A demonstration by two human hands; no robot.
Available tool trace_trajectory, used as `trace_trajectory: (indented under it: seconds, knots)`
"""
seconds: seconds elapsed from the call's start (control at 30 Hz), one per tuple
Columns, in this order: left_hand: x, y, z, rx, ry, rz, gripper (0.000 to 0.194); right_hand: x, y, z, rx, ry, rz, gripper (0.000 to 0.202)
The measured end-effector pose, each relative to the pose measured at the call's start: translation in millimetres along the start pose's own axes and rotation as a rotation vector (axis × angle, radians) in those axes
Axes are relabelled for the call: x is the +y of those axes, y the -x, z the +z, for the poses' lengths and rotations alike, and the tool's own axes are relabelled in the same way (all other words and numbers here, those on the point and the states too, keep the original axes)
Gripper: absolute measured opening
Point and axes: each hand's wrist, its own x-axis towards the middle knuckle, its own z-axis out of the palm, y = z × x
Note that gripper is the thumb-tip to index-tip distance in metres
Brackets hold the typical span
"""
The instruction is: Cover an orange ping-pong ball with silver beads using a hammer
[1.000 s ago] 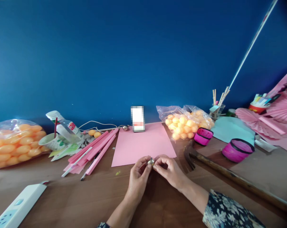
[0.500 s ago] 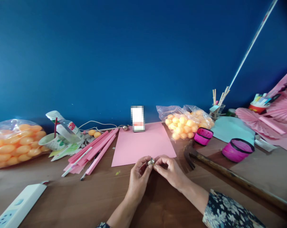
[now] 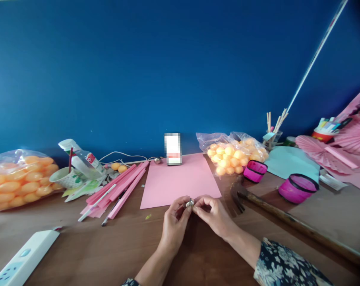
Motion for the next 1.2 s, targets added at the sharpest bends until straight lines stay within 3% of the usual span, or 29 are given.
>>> trace_trajectory:
  seconds: [0.3, 0.57, 0.77, 0.93, 1.2]
  knots:
    - [2.2, 3.7, 2.3, 0.008, -0.017, 0.014, 0.032, 4.7, -1.9, 0.2, 0.019, -0.022, 0.041, 0.014]
    - [5.2, 4.4, 5.0, -0.001, 0.203, -0.126, 0.039, 6.6, -3.9, -0.3, 0.04, -0.111, 0.054, 0.02]
    - [7.3, 4.9, 7.3, 0.005, 0.251, -0.152, 0.036, 1.0, -1.3, 0.2, -0.035, -0.215, 0.045, 0.018]
    - [10.0, 3.8, 6.4, 0.039, 0.196, -0.154, 0.036, -2.7, 2.0, 3.3, -0.128, -0.314, 0.053, 0.028]
    - [11.2, 5.2, 4.2, 0.023, 0.28, -0.181, 0.038, -5.7, 1.7, 4.1, -0.115, -0.297, 0.038, 0.027]
